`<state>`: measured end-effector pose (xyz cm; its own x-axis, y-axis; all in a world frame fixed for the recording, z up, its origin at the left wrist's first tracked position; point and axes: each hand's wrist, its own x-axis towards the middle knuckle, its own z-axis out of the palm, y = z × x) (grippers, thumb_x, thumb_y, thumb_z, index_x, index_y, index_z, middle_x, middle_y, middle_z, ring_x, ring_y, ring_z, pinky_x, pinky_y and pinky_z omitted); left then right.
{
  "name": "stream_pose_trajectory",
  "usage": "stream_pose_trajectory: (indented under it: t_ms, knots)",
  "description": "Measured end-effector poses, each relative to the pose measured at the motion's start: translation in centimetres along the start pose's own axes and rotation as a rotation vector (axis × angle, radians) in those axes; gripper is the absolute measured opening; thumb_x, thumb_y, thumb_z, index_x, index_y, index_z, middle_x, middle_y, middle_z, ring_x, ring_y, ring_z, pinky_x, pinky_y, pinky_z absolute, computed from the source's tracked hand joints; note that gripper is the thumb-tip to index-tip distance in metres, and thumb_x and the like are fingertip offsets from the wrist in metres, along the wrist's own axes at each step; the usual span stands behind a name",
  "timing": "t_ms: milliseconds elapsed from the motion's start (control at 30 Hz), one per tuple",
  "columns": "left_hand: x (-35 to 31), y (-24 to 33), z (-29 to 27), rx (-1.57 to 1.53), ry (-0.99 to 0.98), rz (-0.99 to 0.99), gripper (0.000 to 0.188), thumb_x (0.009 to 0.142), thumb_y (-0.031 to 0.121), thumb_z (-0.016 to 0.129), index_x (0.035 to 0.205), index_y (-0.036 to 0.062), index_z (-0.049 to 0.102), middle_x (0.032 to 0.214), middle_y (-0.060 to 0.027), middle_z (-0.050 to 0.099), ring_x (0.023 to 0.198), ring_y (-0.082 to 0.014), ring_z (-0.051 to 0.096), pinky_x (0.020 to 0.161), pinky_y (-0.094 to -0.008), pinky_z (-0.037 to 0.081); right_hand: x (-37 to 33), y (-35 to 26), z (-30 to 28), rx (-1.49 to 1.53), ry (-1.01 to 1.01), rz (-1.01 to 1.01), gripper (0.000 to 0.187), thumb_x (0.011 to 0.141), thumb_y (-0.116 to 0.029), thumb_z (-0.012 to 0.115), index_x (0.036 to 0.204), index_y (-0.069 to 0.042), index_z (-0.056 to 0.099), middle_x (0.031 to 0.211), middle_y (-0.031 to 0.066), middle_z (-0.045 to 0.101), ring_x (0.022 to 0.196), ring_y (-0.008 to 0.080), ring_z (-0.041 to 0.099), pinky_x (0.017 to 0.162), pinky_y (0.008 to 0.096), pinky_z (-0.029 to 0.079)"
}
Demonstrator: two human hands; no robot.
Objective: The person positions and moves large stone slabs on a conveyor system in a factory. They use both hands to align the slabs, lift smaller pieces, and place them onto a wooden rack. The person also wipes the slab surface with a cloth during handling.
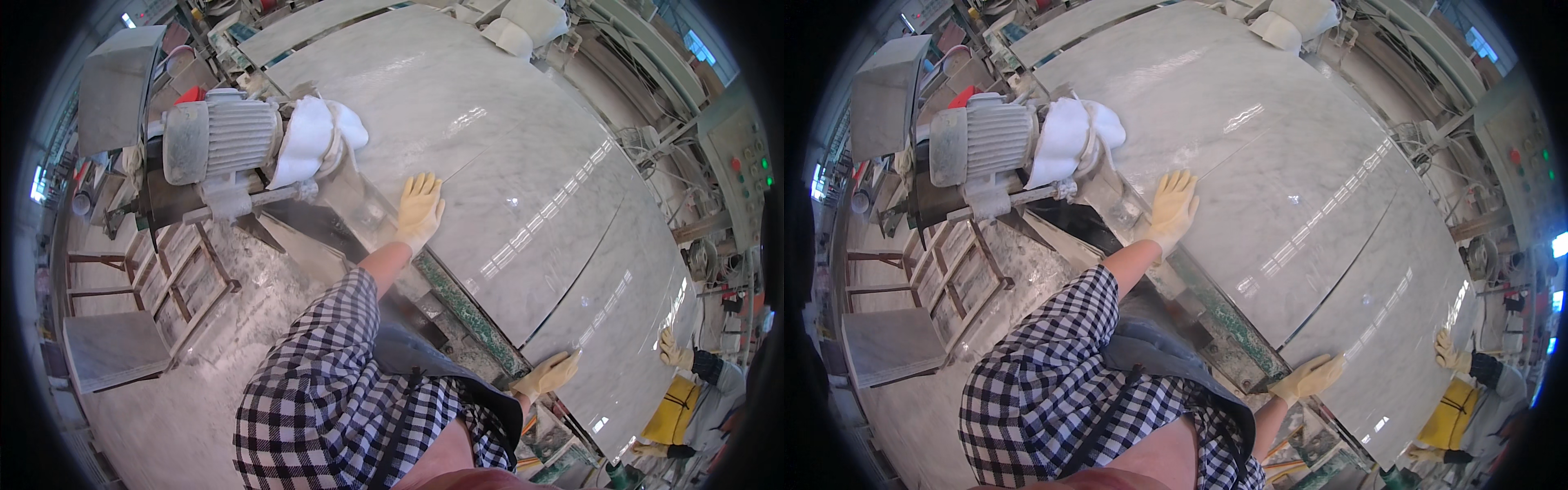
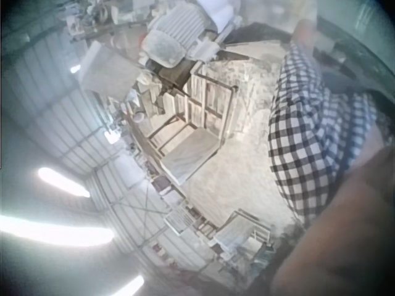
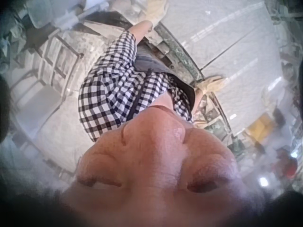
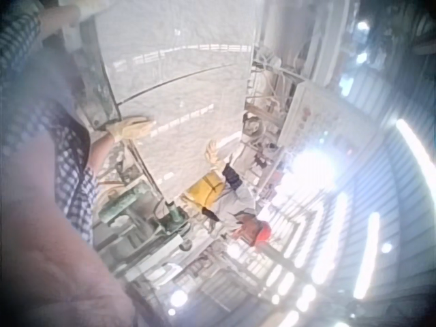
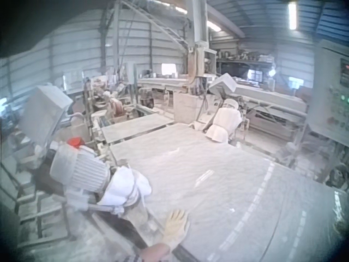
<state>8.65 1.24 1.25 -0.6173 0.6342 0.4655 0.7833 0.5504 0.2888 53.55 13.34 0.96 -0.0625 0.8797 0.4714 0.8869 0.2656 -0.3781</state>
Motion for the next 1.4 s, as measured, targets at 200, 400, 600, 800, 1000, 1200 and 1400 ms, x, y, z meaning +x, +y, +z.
stream_pose_trajectory:
  t_ms: [200,400,600,800,1000,1200,1400]
  knots:
    - [0.2,-0.3,-0.1,0.005,-0.001,0.002,0.05,0.093,0.023,0.062,0.137,-0.0014,0.059,0.146,-0.0211,0.056,0.14,-0.0389,0.047,0.121,-0.0494,0.03,0.1,-0.3,0.0,0.013,0.007,-0.009,0.038,0.106,-0.015,0.05,0.135,0.009,0.057,0.134,0.0304,0.061,0.125,0.0463,0.055,0.108,0.0508,0.043]
    - [0.2,0.0,-0.3,-0.002,0.006,0.011,0.05,0.093,0.023,0.062,0.137,-0.002,0.059,0.146,-0.0217,0.056,0.139,-0.0391,0.047,0.121,-0.0498,0.03,0.2,-0.1,-0.2,0.035,0.024,-0.031,0.037,0.106,-0.014,0.05,0.135,0.009,0.057,0.133,0.0301,0.061,0.123,0.046,0.056,0.106,0.0508,0.043]
    - [0.4,-0.3,-0.4,-0.008,0.0,0.016,0.05,0.093,0.022,0.062,0.136,-0.0019,0.059,0.146,-0.0218,0.056,0.138,-0.0392,0.048,0.12,-0.0499,0.031,0.2,0.1,-0.1,-0.003,0.057,-0.088,0.037,0.106,-0.014,0.05,0.135,0.008,0.056,0.13,0.0302,0.062,0.119,0.047,0.056,0.102,0.0519,0.043]
    - [0.4,-0.7,0.0,-0.005,-0.015,0.013,0.049,0.093,0.023,0.062,0.136,-0.0015,0.059,0.146,-0.0212,0.056,0.139,-0.0386,0.047,0.12,-0.0504,0.031,0.1,0.3,0.2,0.013,0.056,-0.076,0.037,0.104,-0.013,0.051,0.136,0.006,0.056,0.127,0.0301,0.062,0.116,0.0472,0.056,0.099,0.0519,0.044]
    - [0.4,-0.9,-0.1,0.013,-0.01,0.02,0.049,0.094,0.023,0.062,0.135,-0.002,0.06,0.145,-0.021,0.057,0.139,-0.0382,0.047,0.12,-0.0503,0.031,0.2,0.5,0.3,0.024,0.048,-0.073,0.038,0.104,-0.012,0.05,0.137,0.006,0.055,0.127,0.0297,0.062,0.114,0.0468,0.056,0.099,0.0517,0.043]
    - [0.6,-0.9,-0.4,0.02,-0.023,0.012,0.049,0.094,0.023,0.062,0.135,-0.0024,0.06,0.145,-0.0212,0.057,0.139,-0.0386,0.047,0.121,-0.0497,0.03,0.1,0.2,0.2,0.03,0.026,-0.031,0.039,0.106,-0.015,0.051,0.137,0.008,0.057,0.132,0.0287,0.062,0.121,0.0453,0.056,0.105,0.0499,0.043]
    - [0.5,-1.1,-0.4,0.011,-0.007,0.014,0.049,0.093,0.023,0.062,0.136,-0.0018,0.059,0.145,-0.0212,0.056,0.139,-0.0388,0.047,0.121,-0.0494,0.03,0.1,-0.4,-0.4,0.012,-0.007,-0.017,0.039,0.107,-0.015,0.05,0.137,0.008,0.057,0.134,0.0283,0.061,0.123,0.0446,0.056,0.106,0.0499,0.043]
